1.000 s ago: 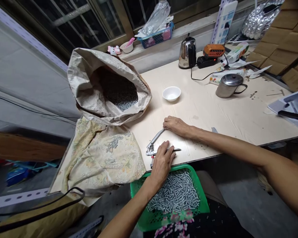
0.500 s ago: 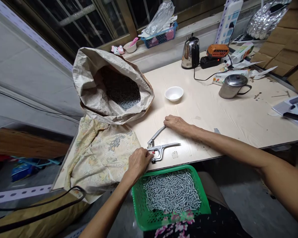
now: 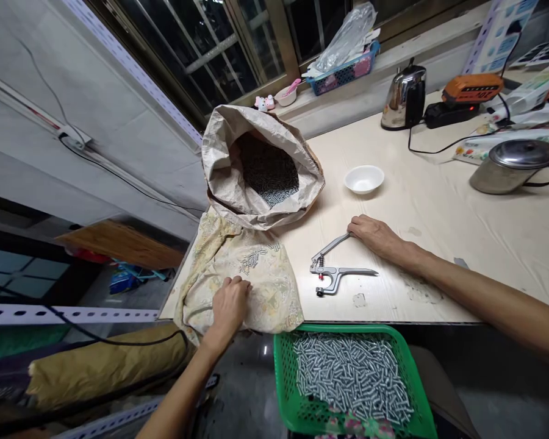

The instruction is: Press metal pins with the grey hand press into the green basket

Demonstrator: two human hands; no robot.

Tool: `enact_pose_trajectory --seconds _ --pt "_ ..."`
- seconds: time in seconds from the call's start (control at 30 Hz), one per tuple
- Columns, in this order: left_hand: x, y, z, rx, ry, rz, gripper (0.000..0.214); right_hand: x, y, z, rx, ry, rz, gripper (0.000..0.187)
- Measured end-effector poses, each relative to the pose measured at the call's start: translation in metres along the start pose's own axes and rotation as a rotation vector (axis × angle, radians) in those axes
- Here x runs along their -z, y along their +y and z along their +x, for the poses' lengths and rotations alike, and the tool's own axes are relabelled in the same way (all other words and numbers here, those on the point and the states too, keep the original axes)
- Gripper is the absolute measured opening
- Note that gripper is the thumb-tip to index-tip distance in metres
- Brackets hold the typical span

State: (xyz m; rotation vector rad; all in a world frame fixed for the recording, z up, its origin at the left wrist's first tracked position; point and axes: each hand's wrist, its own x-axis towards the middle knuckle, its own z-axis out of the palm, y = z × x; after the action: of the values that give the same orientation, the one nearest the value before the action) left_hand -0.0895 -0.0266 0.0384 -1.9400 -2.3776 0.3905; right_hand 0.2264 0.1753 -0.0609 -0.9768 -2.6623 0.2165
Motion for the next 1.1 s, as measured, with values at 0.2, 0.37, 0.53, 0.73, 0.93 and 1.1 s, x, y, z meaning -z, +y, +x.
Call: enact_pose_trajectory --seconds 0.2,0.37,0.53,0.73,0.93,1.1 --pt "-0.033 -0.030 0.018 -0.096 -0.076 0.002 0.027 0.002 -0.002 0.002 -0.030 -0.006 -0.020 0.021" --pt "-0.031 -0.025 0.018 -0.004 0.066 -0.174 0.026 0.014 -0.032 -0.012 0.008 -0.004 -0.029 0.018" --pt "-0.011 0.038 0.014 0.152 0.055 -0.914 0.036 0.006 -0.056 -0.035 0.187 -0.048 0.070 0.018" --pt "-0.015 0.114 0.016 0.167 -0.101 -1.267 0.043 0.000 -0.063 -0.045 0.242 0.007 0.001 0.022" --pt "-0.030 0.121 0.015 0.175 -0.113 -1.205 0.039 0.005 -0.069 -0.050 0.252 0.035 -0.114 0.027" --pt "-0.029 0.120 0.018 0.145 -0.145 -1.102 0.034 -0.001 -0.066 -0.049 0.254 0.027 -0.058 0.024"
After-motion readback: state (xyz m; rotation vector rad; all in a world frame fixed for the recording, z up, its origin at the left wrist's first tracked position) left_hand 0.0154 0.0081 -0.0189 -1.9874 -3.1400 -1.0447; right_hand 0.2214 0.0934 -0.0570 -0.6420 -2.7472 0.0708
